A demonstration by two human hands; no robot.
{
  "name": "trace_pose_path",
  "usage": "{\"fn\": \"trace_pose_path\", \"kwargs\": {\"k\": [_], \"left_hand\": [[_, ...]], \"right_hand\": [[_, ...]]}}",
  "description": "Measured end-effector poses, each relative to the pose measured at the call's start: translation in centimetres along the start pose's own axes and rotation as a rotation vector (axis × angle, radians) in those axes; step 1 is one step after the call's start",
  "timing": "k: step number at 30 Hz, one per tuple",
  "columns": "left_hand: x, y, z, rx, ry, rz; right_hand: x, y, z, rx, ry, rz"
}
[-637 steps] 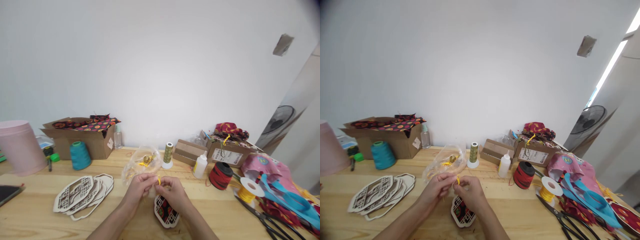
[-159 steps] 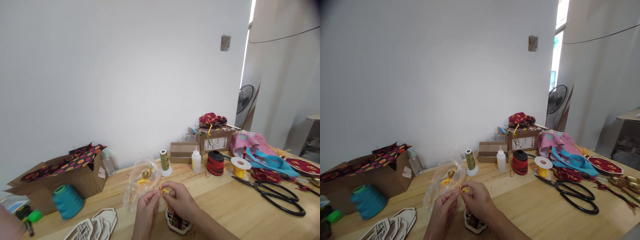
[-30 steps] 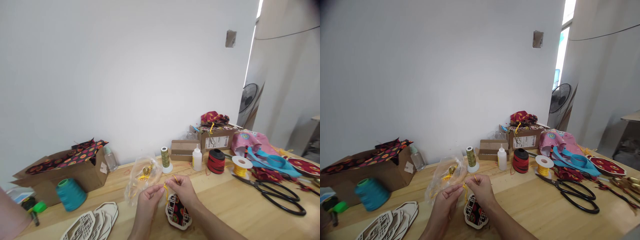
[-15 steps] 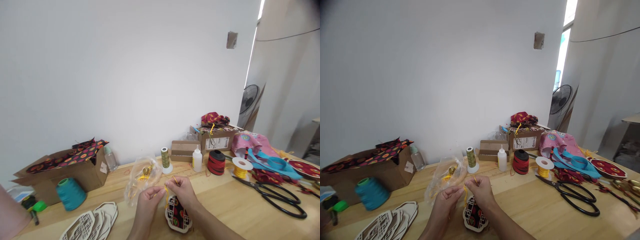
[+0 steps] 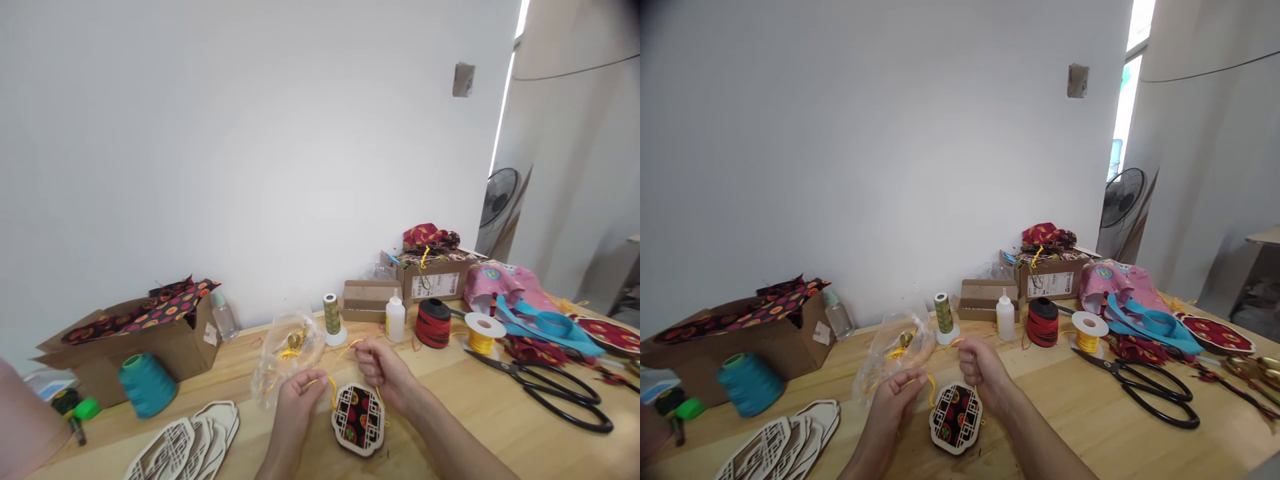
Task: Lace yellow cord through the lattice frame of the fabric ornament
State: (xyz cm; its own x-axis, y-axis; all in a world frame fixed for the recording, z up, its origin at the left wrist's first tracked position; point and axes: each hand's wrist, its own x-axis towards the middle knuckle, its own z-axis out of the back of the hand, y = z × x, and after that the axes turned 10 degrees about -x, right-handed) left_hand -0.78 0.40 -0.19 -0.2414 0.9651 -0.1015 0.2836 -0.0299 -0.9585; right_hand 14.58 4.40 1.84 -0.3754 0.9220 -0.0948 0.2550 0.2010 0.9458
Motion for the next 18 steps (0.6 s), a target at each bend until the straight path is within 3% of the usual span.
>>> {"fn": "trace_pose_path", "kwargs": {"k": [8,18], "left_hand": [[0.32,-0.13,0.30,-0.046,0.029,0.019],[0.40,0.22,-0.12,-0.026,0.082,0.034]], "right_hand": [[-0.72,0.76,0.21,0.052,0.184,-0.098],[-0.09,-0.10,-0.42,0.123,0.131,-0.088]]}}
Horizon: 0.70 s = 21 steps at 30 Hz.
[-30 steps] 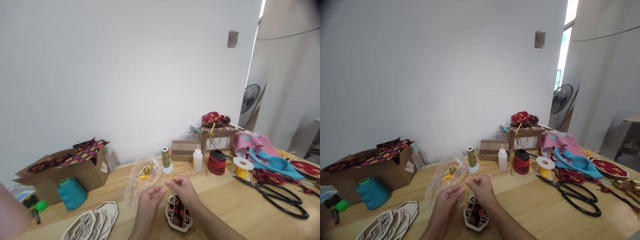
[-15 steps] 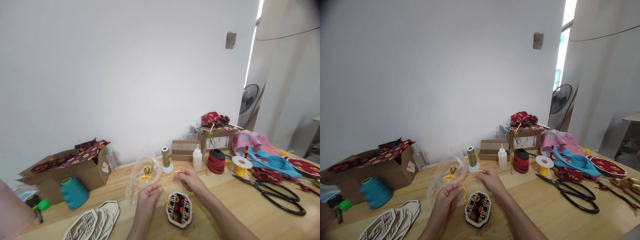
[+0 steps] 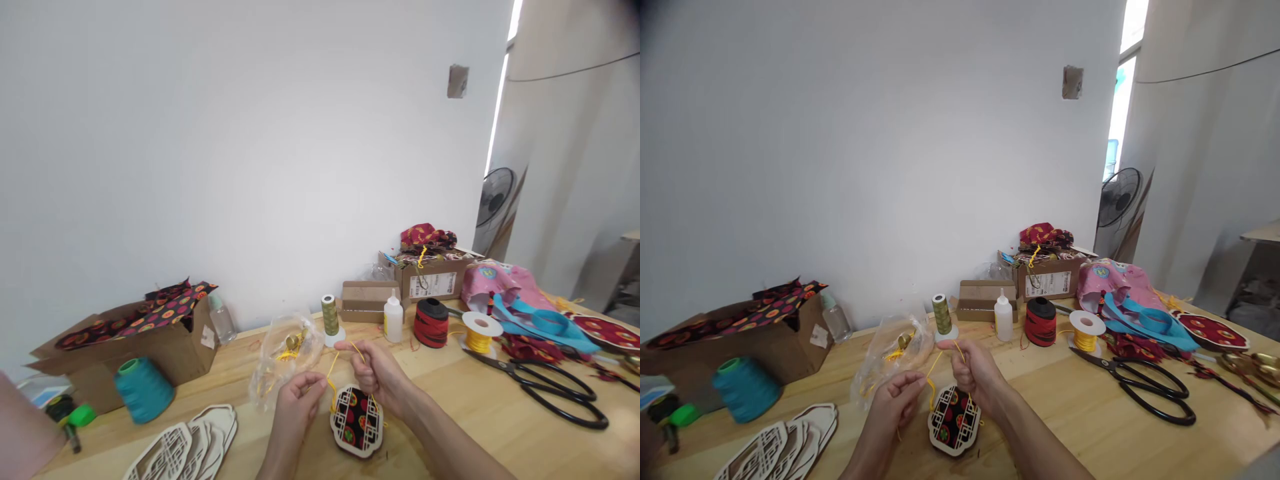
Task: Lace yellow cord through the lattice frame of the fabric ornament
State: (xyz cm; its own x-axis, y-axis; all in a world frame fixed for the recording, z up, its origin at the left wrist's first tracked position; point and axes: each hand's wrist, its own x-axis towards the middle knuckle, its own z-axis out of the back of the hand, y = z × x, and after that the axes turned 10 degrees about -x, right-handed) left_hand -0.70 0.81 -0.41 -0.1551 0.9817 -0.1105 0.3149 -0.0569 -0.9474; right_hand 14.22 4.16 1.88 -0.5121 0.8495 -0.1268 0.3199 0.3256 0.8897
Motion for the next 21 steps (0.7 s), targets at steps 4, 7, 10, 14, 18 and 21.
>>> {"fn": "trace_pose_path", "kwargs": {"k": [4,7,10,14,18,21], "left_hand": [[-0.1,0.0,0.0,0.026,0.002,-0.001],[-0.1,0.1,0.0,0.034,0.008,0.019],[-0.1,0.1,0.0,0.032,0.033,0.042],[-0.1,-0.1,0.0,0.023,0.076,0.070],[-0.3,-0.5,0.0,0.010,0.110,0.102],[-0.4,-0.5,0.1,0.009,0.125,0.107]], "right_hand": [[-0.2,-0.5,-0.6,-0.035,-0.022,0.002],[-0.4,-1.0,-1.0,-0.090,0.043,0.010],[-0.5,-1.7,-1.4,-0.240,0.166,0.015],[-0.2,-3.0,-1.6,-0.398,0.269,-0.021],[0.2,-3.6,-1.5,-0.478,0.283,-0.005],[0.2,-3.5,-1.5,-0.546,0.286,0.019]]}}
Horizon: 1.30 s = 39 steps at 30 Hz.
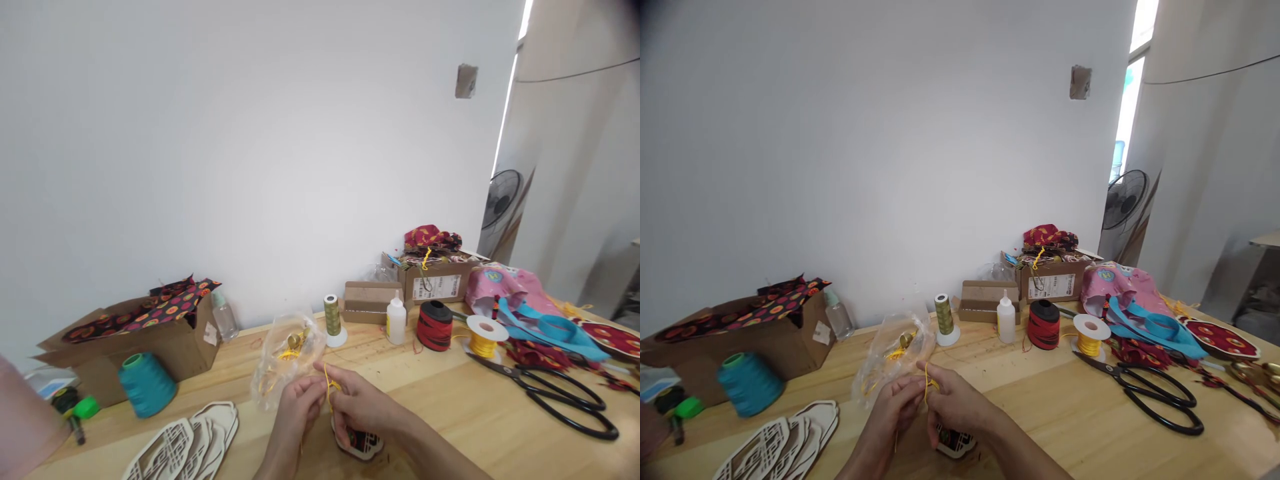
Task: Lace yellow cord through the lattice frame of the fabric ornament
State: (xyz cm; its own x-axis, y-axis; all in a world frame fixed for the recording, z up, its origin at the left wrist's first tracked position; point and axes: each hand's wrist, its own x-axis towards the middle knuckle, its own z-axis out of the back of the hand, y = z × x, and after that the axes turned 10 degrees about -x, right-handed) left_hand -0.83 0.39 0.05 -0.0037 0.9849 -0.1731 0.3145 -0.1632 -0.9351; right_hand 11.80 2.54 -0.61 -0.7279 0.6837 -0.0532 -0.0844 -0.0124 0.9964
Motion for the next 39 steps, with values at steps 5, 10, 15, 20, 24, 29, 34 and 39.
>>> {"fn": "trace_pose_path", "kwargs": {"k": [5,10,15,20,24,29,34,39], "left_hand": [[0.3,0.4,0.3,0.038,0.016,-0.027],[0.6,0.5,0.5,0.082,0.011,-0.072],[0.6,0.4,0.6,0.139,-0.014,-0.146],[0.5,0.4,0.7,0.226,-0.010,-0.252],[0.3,0.2,0.7,0.320,0.014,-0.314],[0.5,0.2,0.8,0.340,0.002,-0.321],[0.6,0.6,1.1,0.361,-0.017,-0.322],[0.7,0.6,1.1,0.397,-0.037,-0.364]], "right_hand": [[-0.2,0.5,-0.4,-0.132,-0.087,-0.005],[-0.5,1.0,-0.4,-0.624,-0.367,0.105],[-0.8,1.4,0.0,-1.001,-0.542,0.150],[-0.9,1.7,-0.1,-1.050,-0.565,0.172],[-0.9,1.7,-0.2,-1.031,-0.596,0.207],[-0.7,1.3,0.0,-1.033,-0.602,0.256],[-0.4,0.9,0.1,-1.026,-0.601,0.261],[-0.3,0.9,-0.2,-1.013,-0.595,0.233]]}}
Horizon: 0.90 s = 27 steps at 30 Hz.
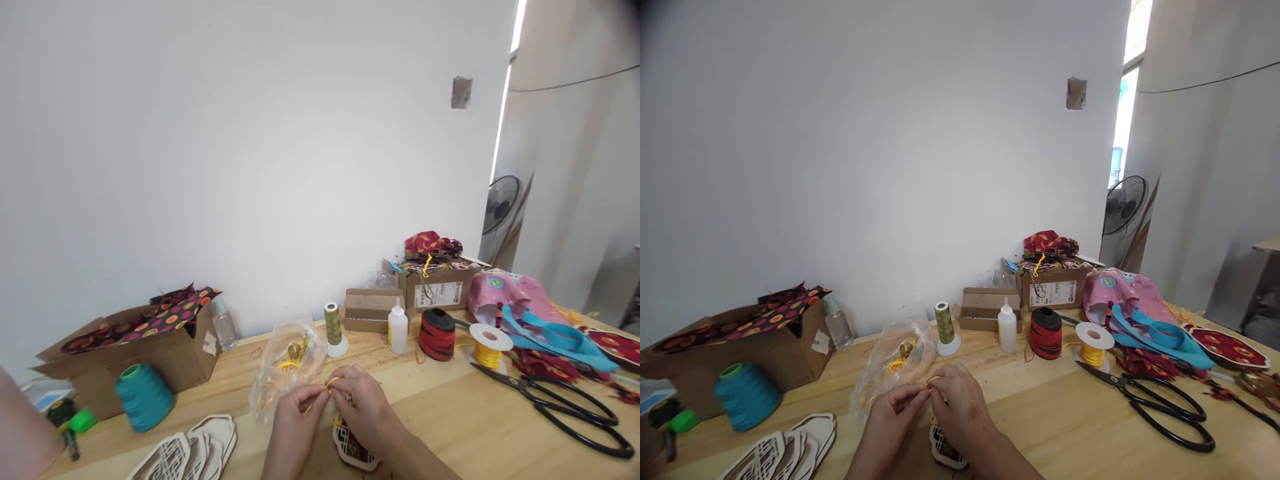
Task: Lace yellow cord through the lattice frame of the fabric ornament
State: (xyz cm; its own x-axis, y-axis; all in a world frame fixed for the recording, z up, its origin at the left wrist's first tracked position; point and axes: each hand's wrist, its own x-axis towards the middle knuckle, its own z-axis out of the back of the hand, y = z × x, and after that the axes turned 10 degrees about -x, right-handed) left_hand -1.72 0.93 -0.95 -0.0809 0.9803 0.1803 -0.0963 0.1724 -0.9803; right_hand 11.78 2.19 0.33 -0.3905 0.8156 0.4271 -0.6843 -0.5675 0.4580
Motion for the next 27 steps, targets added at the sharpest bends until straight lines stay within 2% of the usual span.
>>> {"fn": "trace_pose_path", "kwargs": {"k": [7,17,22,27], "left_hand": [[0.10,-0.08,0.00,-0.017,-0.078,-0.011],[0.11,-0.28,-0.10,-0.205,-0.075,0.043],[-0.02,-0.46,-0.32,-0.176,-0.029,0.039],[-0.14,-0.82,-0.44,-0.096,-0.021,0.031]], "right_hand": [[0.07,0.27,0.12,0.025,0.016,0.006],[0.30,-0.39,-0.70,0.242,-0.017,-0.052],[0.39,-0.49,-0.62,0.269,-0.033,-0.037],[0.25,-0.36,0.06,0.184,-0.101,-0.022]]}}
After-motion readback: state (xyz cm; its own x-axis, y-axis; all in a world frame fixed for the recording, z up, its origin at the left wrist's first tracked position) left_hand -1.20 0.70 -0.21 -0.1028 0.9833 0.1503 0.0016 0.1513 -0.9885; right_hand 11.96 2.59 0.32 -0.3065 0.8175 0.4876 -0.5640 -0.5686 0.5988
